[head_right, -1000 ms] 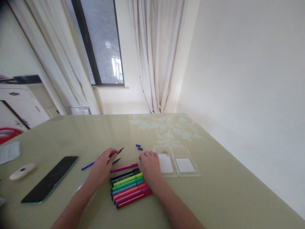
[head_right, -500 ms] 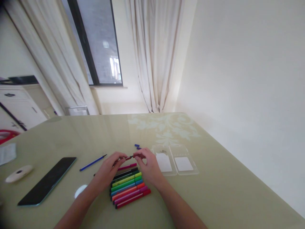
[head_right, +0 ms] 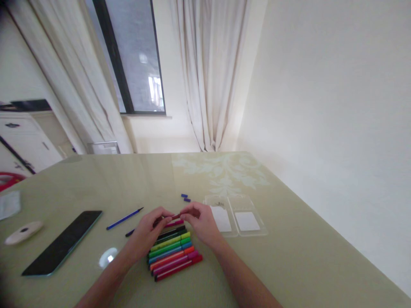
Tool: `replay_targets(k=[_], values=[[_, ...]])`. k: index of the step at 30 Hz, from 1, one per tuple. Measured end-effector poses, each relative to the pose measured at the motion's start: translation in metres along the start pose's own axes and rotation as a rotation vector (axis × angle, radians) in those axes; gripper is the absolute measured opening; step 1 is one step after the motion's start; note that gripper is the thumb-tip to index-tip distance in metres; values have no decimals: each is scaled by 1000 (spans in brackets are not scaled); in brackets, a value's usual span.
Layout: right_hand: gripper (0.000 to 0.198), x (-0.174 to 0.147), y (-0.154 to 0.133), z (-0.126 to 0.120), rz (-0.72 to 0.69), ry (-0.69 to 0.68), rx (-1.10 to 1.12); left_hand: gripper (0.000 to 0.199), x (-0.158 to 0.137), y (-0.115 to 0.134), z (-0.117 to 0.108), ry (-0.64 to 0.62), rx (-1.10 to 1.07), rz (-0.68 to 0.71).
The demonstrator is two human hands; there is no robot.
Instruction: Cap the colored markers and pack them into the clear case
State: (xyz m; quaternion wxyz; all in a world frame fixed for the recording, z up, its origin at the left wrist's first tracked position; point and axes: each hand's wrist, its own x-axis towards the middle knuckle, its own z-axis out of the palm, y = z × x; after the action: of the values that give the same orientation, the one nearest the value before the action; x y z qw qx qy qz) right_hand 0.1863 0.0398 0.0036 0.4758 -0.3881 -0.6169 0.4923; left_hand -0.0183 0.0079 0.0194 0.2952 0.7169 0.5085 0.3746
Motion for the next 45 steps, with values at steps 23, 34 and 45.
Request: replay_targets(k=[23,34,45], values=[[18,4,13,13,-214,-13,-1207,25,-2,-55,-58,29,489,-347],[18,6,8,6,-134,99,-704,25,3,-43,-33,119,317,-167],[15,-4,-14,9,-274,114,-363,26,3,-10,-17,38,74,-16]])
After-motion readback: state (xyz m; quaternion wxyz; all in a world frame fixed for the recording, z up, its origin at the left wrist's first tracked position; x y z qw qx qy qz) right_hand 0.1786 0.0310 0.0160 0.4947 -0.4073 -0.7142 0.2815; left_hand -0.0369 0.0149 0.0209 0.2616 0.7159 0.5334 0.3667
